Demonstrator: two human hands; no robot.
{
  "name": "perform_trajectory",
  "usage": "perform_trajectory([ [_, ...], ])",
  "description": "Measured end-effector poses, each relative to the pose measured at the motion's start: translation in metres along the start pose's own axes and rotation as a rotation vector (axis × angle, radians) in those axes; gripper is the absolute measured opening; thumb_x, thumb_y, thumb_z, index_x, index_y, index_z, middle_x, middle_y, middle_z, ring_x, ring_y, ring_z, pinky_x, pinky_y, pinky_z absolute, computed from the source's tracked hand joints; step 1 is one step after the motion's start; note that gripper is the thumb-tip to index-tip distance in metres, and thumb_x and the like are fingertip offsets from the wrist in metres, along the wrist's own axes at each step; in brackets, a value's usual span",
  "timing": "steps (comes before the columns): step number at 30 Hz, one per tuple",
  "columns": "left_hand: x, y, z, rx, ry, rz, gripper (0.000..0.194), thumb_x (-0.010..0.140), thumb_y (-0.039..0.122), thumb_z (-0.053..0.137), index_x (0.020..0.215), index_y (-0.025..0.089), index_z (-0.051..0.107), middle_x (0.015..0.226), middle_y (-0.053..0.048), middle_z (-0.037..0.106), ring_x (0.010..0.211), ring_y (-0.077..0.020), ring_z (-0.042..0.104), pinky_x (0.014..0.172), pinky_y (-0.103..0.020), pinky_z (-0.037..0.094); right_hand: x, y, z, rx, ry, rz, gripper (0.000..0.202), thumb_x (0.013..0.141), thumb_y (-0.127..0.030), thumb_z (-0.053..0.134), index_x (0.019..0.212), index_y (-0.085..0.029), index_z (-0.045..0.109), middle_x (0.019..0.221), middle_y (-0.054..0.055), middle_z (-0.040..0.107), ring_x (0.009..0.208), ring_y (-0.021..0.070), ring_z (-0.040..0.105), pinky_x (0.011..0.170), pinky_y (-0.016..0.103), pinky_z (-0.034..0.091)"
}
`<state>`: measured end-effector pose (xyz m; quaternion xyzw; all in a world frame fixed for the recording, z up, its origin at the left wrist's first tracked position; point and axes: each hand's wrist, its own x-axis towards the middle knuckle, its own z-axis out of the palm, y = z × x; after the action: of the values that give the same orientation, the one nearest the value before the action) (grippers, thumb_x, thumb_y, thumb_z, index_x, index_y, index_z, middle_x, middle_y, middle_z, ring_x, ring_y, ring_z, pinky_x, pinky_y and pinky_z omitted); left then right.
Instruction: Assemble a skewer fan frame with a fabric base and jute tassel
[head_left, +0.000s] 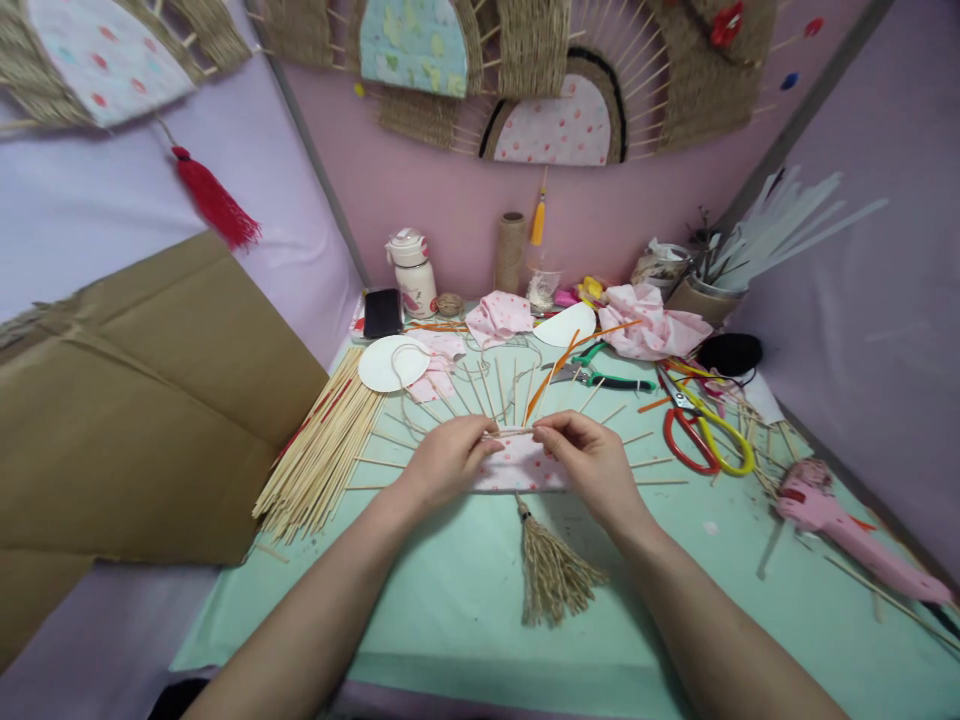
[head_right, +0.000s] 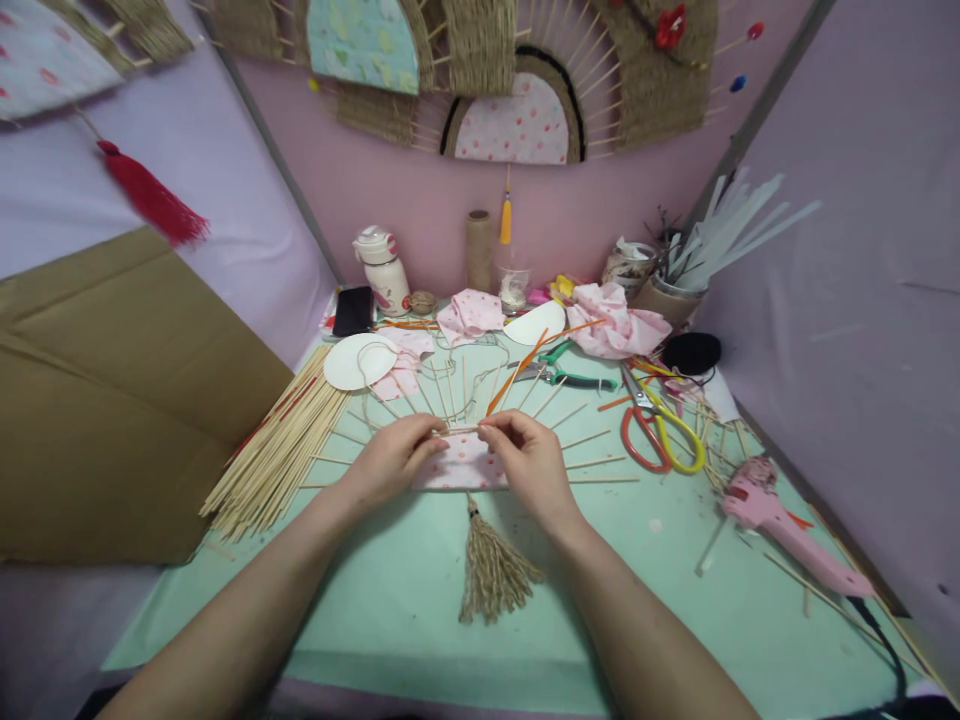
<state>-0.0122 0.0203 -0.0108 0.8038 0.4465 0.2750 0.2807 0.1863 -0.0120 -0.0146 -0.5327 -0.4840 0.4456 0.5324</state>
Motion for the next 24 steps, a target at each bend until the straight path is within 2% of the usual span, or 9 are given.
perform_trajectory([
  [4, 0.032, -0.025, -0.037, 0.155, 0.072, 0.017, 0.01, 0.086, 0.021, 0.057, 0.083, 0.021, 0.066, 0.077, -0.003, 0.066, 0.073, -0.0192, 0.056, 0.067, -0.027, 0.035, 0.004, 0.0, -0.009, 0.053, 0.137, -0.063, 0.013, 0.078, -0.034, 0.071, 0.079, -0.021, 0.071, 0.07, 0.0, 0.066, 0.065, 0.0148, 0.055, 0.065, 0.029, 0.044],
  [8, 0.085, -0.043, -0.073, 0.184, 0.206, 0.011, 0.01, 0.087, 0.022, 0.055, 0.083, 0.018, 0.064, 0.074, -0.001, 0.063, 0.07, -0.0163, 0.051, 0.068, -0.026, 0.034, 0.007, 0.002, -0.013, 0.127, 0.21, -0.11, 0.012, 0.08, -0.034, 0.071, 0.081, -0.022, 0.071, 0.071, -0.001, 0.065, 0.066, 0.0137, 0.054, 0.064, 0.028, 0.043],
  [12, 0.135, -0.04, -0.105, 0.185, 0.395, 0.014, 0.012, 0.089, 0.021, 0.052, 0.08, 0.017, 0.06, 0.07, 0.001, 0.056, 0.067, -0.0141, 0.048, 0.066, -0.026, 0.035, 0.013, 0.007, -0.016, 0.214, 0.26, -0.126, 0.015, 0.078, -0.036, 0.074, 0.08, -0.021, 0.071, 0.073, -0.001, 0.066, 0.064, 0.0126, 0.053, 0.063, 0.028, 0.042],
  [15, 0.154, -0.023, -0.134, 0.188, 0.547, 0.059, 0.011, 0.092, 0.021, 0.051, 0.083, 0.018, 0.058, 0.076, 0.001, 0.057, 0.073, -0.0134, 0.05, 0.07, -0.026, 0.037, 0.017, 0.008, -0.019, 0.297, 0.296, -0.124, 0.018, 0.075, -0.039, 0.076, 0.081, -0.022, 0.071, 0.072, -0.001, 0.066, 0.064, 0.0121, 0.052, 0.062, 0.028, 0.042],
  [17, 0.155, -0.01, -0.155, 0.211, 0.739, 0.141, 0.011, 0.093, 0.025, 0.054, 0.086, 0.018, 0.058, 0.076, 0.002, 0.057, 0.073, -0.0123, 0.05, 0.07, -0.026, 0.038, 0.017, 0.006, -0.021, 0.353, 0.312, -0.118, 0.021, 0.073, -0.04, 0.078, 0.081, -0.022, 0.071, 0.072, -0.001, 0.065, 0.064, 0.0115, 0.052, 0.061, 0.027, 0.041],
  [20, 0.138, 0.009, -0.185, 0.275, 0.857, 0.172, 0.021, 0.097, 0.037, 0.052, 0.096, 0.017, 0.058, 0.074, 0.004, 0.056, 0.067, -0.0094, 0.047, 0.068, -0.025, 0.04, 0.016, -0.001, -0.022, 0.43, 0.319, -0.103, 0.023, 0.069, -0.041, 0.081, 0.079, -0.022, 0.071, 0.072, -0.001, 0.065, 0.063, 0.0106, 0.052, 0.061, 0.026, 0.043],
  [22, 0.116, 0.017, -0.2, 0.367, 0.887, 0.113, 0.029, 0.099, 0.042, 0.047, 0.102, 0.016, 0.058, 0.077, 0.002, 0.057, 0.069, -0.0097, 0.05, 0.069, -0.025, 0.043, 0.017, -0.004, -0.024, 0.467, 0.32, -0.089, 0.025, 0.066, -0.041, 0.083, 0.077, -0.023, 0.07, 0.072, -0.002, 0.065, 0.063, 0.0099, 0.052, 0.061, 0.026, 0.044],
  [24, 0.089, 0.02, -0.21, 0.58, 0.818, -0.035, 0.036, 0.101, 0.045, 0.04, 0.112, 0.016, 0.058, 0.085, 0.0, 0.061, 0.077, -0.0119, 0.055, 0.077, -0.028, 0.045, 0.018, -0.005, -0.026, 0.485, 0.314, -0.071, 0.027, 0.064, -0.042, 0.083, 0.076, -0.023, 0.069, 0.071, -0.002, 0.064, 0.062, 0.0092, 0.052, 0.061, 0.025, 0.044],
])
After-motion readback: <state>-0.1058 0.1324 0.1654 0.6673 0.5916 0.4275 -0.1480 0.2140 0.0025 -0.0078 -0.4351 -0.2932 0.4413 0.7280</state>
